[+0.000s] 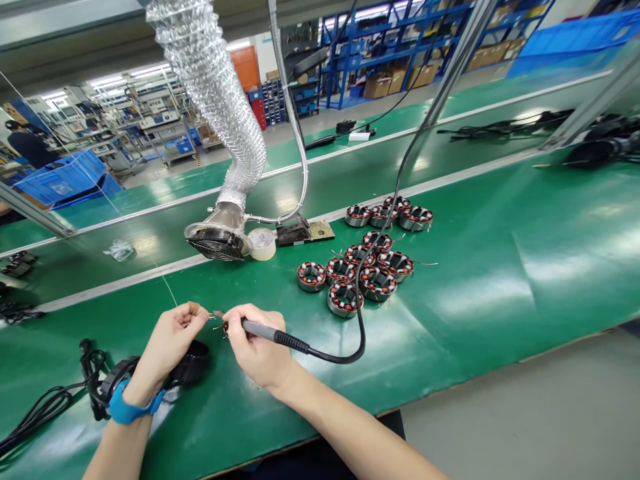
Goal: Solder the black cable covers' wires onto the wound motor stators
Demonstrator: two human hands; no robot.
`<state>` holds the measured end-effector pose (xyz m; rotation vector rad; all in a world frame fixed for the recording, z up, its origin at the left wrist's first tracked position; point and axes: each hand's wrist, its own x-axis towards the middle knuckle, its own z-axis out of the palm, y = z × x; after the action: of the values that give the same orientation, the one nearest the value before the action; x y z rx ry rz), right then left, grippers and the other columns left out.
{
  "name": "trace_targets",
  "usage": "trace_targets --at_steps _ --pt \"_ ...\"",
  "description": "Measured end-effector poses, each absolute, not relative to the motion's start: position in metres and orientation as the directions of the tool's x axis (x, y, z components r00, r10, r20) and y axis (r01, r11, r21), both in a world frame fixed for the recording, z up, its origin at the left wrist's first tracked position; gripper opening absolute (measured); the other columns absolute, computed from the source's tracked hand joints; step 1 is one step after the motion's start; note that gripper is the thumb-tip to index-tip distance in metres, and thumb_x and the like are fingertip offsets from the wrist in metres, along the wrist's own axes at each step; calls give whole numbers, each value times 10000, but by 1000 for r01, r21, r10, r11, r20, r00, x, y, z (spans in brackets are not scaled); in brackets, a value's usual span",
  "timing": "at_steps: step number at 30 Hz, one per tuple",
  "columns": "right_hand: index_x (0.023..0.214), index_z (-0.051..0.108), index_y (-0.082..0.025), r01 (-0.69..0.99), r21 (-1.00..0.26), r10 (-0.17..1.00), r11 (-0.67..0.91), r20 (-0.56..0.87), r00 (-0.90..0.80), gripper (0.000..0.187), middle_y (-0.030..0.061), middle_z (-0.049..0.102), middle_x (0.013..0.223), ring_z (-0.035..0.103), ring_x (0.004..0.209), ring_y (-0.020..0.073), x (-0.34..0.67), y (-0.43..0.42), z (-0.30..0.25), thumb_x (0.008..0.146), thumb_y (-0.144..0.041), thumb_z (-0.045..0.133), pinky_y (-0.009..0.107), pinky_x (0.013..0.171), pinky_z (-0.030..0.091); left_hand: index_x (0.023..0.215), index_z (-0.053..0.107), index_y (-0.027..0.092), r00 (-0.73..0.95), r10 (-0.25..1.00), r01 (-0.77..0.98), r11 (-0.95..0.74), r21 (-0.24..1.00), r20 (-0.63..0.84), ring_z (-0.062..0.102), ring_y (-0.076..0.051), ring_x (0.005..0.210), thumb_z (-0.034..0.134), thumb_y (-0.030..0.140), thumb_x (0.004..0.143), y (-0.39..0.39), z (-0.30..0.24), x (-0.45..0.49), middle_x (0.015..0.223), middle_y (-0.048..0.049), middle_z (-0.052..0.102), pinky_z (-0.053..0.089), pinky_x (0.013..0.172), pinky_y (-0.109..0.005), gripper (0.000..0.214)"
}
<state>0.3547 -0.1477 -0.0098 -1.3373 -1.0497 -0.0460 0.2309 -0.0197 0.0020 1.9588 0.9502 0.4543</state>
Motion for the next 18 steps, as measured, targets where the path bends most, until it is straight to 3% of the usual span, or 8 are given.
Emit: trace_targets --at_steps 10,18 --pt "784 654 -184 511 -809 512 292 583 630 231 -6 692 642 647 533 113 357 -149 -13 932 -207 478 214 554 505 748 609 159 627 777 443 -306 843 -48 517 -156 681 595 435 802 -19 1 230 717 -4 597 368 666 -266 281" --pt "767 655 -187 505 -812 511 293 580 634 245 -34 603 513 597 459 112 356 -150 -13 931 -221 476 226 544 505 749 617 160 622 782 437 -308 845 -36 524 -157 676 602 438 800 -19 1 230 707 -2 604 374 654 -257 284"
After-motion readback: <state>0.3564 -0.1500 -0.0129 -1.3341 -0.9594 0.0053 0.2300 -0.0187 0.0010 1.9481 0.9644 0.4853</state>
